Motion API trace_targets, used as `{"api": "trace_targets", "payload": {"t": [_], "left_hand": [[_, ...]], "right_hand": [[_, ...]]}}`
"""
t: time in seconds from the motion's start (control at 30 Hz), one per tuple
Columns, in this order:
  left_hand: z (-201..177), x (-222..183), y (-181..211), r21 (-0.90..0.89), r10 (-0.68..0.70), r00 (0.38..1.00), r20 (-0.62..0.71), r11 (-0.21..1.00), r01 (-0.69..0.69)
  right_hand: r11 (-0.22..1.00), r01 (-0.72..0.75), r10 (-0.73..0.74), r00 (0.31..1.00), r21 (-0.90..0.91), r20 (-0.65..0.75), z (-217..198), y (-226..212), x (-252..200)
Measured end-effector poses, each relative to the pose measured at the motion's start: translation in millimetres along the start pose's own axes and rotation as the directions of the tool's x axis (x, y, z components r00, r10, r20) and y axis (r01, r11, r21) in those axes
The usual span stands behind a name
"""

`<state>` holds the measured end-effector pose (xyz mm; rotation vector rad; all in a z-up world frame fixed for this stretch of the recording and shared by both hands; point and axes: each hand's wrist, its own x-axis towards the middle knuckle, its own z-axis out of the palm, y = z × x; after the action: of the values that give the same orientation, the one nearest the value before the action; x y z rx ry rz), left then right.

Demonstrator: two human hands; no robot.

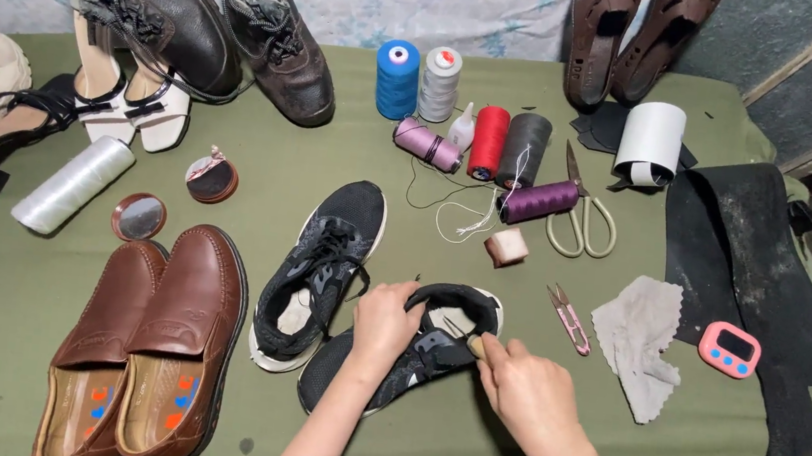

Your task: Hand-sewing a black sneaker using a needle and thread on a repair bench.

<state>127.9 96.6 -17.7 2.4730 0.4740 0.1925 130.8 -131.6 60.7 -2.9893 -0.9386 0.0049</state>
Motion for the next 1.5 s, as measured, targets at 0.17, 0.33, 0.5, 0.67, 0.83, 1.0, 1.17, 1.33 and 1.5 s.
{"api": "trace_targets", "payload": {"t": [0.17,0.33,0.5,0.67,0.83,1.0,1.17,1.33,1.5], "left_hand": [[-3,5,0,-0.033,-0.005,1.000,0.000,0.999,0.005],[-8,9,0,-0.069,-0.088,0.993,0.083,0.993,0.094],[-5,2,0,-0.074,-0.019,1.000,0.013,0.997,0.020],[-8,4,1,-0.074,-0.039,0.998,0.053,0.996,0.043],[-7,5,0,-0.084,-0.037,0.998,0.043,0.996,0.040],[-6,2,0,-0.085,-0.011,1.000,0.016,0.996,0.012],[-9,0,4,-0.086,-0.016,1.000,0.005,0.996,0.017],[-4,3,-1,-0.074,-0.002,1.000,0.009,0.997,0.003],[-11,1,4,-0.092,-0.033,0.999,0.022,0.995,0.034]], "right_hand": [[0.997,0.059,-0.060,0.998,-0.044,-0.018,15,-4,0],[0.996,0.016,-0.026,0.994,-0.093,-0.108,23,-13,-1],[0.994,0.026,-0.044,0.983,-0.103,-0.177,30,-12,2],[0.997,-0.004,-0.007,0.991,-0.081,-0.133,31,-13,0],[0.998,-0.018,0.006,0.985,-0.065,-0.172,31,-15,4],[0.996,-0.043,0.027,0.983,-0.083,-0.184,35,-18,1],[0.998,-0.067,0.064,0.986,-0.014,-0.151,32,-14,-6],[0.997,-0.078,0.080,0.991,0.018,-0.104,32,-15,1],[0.998,-0.059,0.062,0.992,0.025,-0.109,33,-10,2]]}}
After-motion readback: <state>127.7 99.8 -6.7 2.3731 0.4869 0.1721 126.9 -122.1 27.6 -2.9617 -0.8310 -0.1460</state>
